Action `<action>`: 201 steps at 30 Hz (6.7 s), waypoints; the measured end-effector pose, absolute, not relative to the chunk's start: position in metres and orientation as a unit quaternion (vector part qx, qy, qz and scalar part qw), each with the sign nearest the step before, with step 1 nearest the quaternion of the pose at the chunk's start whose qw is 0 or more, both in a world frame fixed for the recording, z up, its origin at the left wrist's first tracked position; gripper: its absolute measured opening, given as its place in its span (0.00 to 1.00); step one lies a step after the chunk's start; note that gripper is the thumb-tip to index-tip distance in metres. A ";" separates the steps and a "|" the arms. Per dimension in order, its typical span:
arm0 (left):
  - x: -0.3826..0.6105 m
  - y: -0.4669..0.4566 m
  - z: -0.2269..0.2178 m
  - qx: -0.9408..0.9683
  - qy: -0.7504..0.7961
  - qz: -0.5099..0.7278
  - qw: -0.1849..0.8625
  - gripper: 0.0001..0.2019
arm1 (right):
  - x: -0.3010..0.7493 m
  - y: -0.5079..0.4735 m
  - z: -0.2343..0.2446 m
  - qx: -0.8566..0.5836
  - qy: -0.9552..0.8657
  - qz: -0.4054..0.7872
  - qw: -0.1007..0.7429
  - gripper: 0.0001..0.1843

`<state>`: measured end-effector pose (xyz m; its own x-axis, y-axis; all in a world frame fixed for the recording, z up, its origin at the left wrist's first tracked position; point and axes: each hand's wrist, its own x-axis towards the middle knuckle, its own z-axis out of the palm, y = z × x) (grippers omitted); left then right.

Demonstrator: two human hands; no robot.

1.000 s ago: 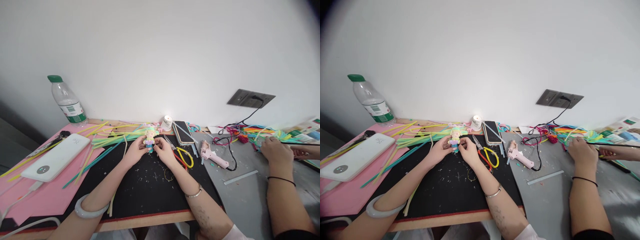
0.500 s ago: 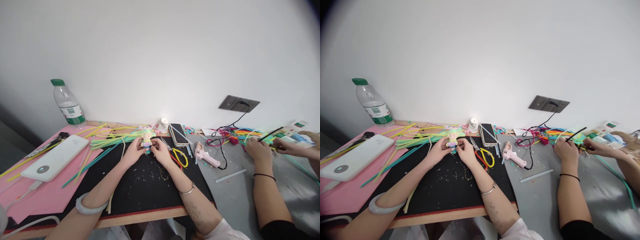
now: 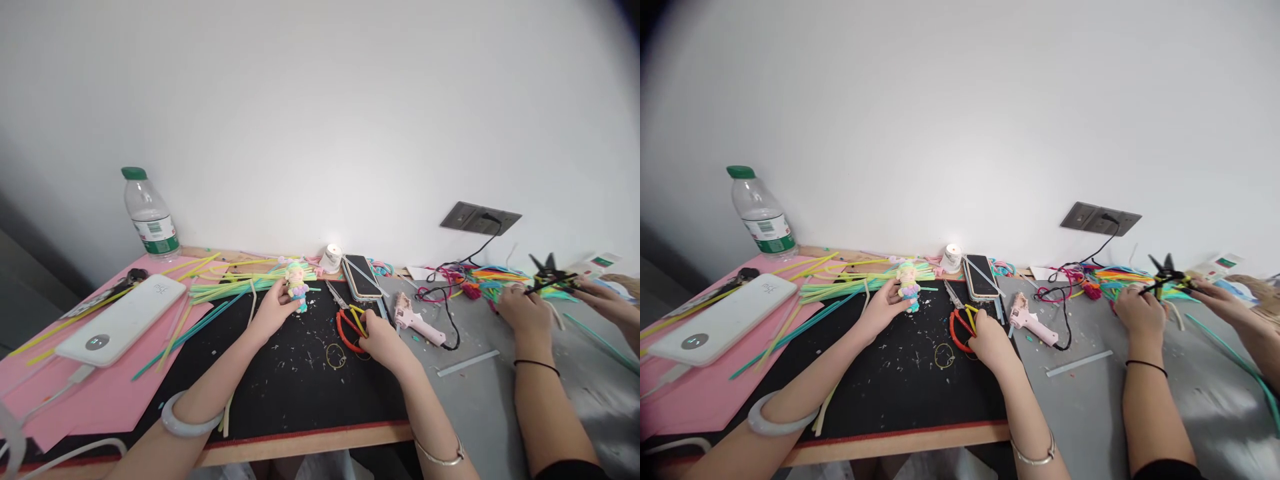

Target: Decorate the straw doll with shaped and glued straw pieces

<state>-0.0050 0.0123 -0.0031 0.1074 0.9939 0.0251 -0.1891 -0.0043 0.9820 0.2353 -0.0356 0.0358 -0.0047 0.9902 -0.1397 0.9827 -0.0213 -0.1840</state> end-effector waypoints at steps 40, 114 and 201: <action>-0.003 0.008 0.010 0.217 0.291 0.557 0.747 0.05 | 0.184 -0.019 0.030 -0.595 -0.762 0.155 0.203 0.15; 0.004 0.006 0.004 0.255 0.387 0.555 0.690 0.17 | 0.197 -0.008 0.017 -0.683 -0.714 0.043 0.149 0.16; 0.010 0.000 0.016 0.422 0.438 0.521 0.599 0.19 | 0.176 -0.001 0.012 -0.385 -0.789 0.166 0.449 0.06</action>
